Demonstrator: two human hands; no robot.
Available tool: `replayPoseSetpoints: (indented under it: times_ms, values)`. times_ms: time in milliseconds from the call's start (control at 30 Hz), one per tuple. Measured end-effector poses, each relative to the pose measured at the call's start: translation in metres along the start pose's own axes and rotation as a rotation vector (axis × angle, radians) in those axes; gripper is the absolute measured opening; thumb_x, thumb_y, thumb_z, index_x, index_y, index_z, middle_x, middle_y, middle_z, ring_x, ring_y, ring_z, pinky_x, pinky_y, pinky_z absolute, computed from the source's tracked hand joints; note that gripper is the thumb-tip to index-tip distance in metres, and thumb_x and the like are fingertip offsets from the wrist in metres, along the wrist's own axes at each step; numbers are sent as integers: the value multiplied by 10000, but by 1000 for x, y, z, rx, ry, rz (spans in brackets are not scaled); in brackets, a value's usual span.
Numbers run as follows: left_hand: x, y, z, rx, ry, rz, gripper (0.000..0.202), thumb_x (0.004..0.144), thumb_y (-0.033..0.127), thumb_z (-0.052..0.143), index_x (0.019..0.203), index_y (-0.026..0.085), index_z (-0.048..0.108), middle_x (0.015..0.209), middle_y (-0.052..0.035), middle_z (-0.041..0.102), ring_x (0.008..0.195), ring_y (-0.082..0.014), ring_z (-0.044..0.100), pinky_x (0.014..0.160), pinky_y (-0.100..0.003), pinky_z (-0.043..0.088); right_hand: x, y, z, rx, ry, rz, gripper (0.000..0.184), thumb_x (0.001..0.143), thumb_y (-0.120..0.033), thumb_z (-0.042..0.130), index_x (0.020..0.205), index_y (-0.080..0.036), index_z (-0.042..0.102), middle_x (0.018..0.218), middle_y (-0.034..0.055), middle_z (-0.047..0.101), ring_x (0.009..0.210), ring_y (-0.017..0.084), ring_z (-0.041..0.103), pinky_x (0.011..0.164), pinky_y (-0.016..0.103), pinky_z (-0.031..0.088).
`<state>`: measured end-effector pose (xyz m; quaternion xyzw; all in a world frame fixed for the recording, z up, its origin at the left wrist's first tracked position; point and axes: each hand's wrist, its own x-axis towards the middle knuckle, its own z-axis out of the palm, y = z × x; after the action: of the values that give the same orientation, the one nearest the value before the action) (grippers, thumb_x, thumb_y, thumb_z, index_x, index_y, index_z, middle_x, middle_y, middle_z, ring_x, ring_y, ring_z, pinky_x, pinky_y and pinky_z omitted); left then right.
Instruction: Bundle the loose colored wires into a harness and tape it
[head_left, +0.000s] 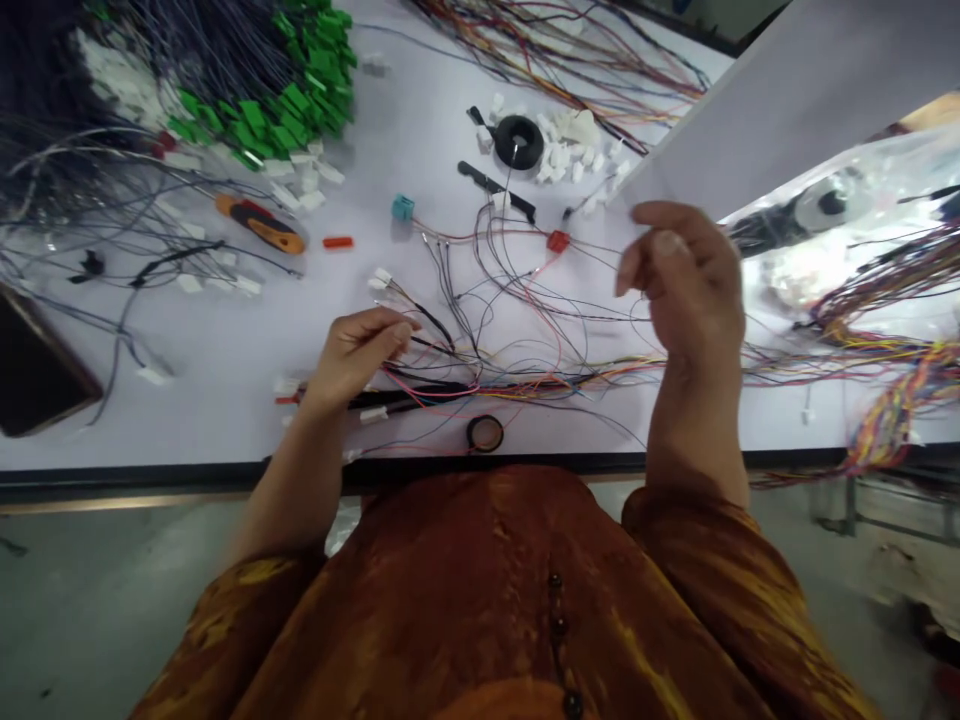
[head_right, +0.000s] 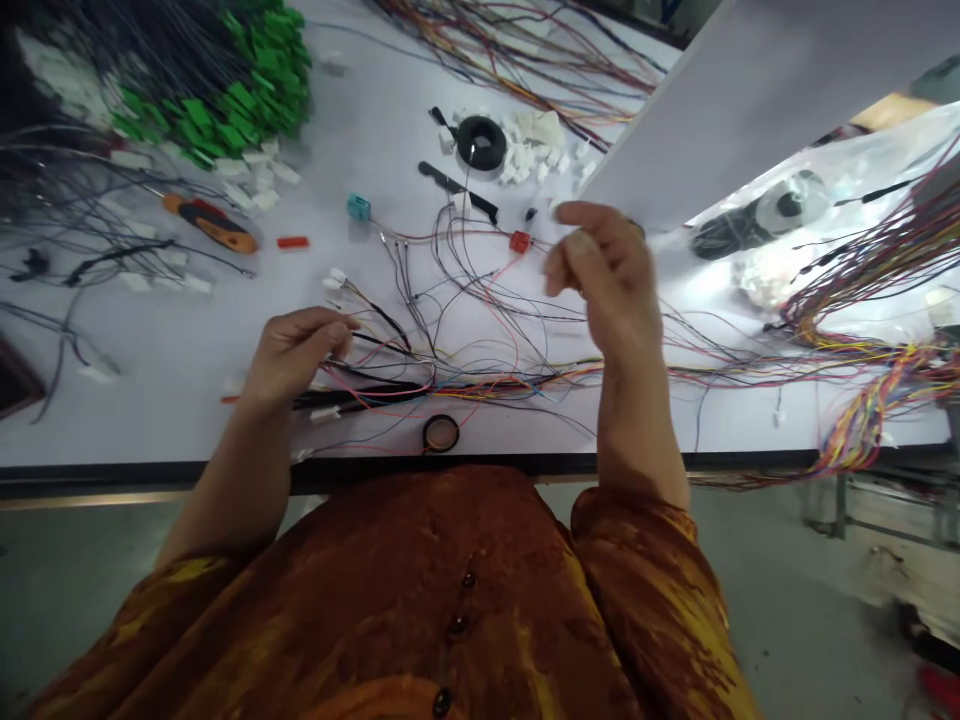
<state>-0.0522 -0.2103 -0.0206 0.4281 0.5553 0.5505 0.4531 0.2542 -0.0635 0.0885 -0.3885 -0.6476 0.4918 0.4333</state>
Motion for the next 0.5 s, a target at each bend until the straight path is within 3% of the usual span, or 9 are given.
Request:
replayPoseSetpoints:
  times_ms: [67, 133, 267, 333, 433, 500]
  values:
    - [-3, 4, 3, 64, -97, 12, 179, 735, 355, 827, 792, 189, 789, 678, -27, 680, 596, -123, 577, 540, -232, 449, 5, 2, 34, 130, -182, 88, 426, 840, -538, 719, 1116, -219, 657, 823, 19, 701, 574, 114, 585, 506, 277, 422]
    - [-3, 5, 5, 65, -156, 28, 240, 688, 330, 859, 873, 193, 787, 714, -23, 694, 632, -127, 598, 563, -228, 458, 5, 8, 66, 145, -301, 92, 383, 892, -508, 652, 1142, -221, 609, 983, 26, 715, 613, 90, 591, 531, 254, 446]
    - [3, -2, 7, -172, -136, 16, 573, 810, 601, 707, 1194, 176, 700, 626, 1, 620, 509, -107, 523, 489, -229, 417, -25, 26, 116, -159, -682, -14, 149, 949, -279, 565, 1039, -187, 641, 866, -7, 686, 682, 85, 568, 634, 237, 441]
    - [6, -5, 9, -242, -142, -46, 618, 857, 679, 609, 1176, 158, 704, 574, 10, 565, 466, -100, 481, 460, -232, 390, -47, 32, 125, -274, -819, -82, 137, 952, -205, 522, 974, -179, 654, 864, 4, 686, 779, 106, 599, 729, 250, 453]
    - [8, -7, 12, -305, -185, -174, 485, 793, 569, 760, 1053, 160, 742, 542, 28, 533, 448, -83, 458, 448, -216, 361, -73, 36, 119, -341, -849, -142, 181, 929, -122, 466, 957, -174, 638, 903, 25, 690, 818, 116, 606, 777, 256, 452]
    - [8, -7, 12, -369, -141, -209, 393, 729, 486, 839, 951, 175, 748, 532, 42, 524, 435, -72, 445, 443, -205, 349, -81, 35, 107, -355, -839, -140, 215, 903, -86, 458, 1000, -176, 627, 882, 19, 684, 777, 110, 596, 757, 247, 452]
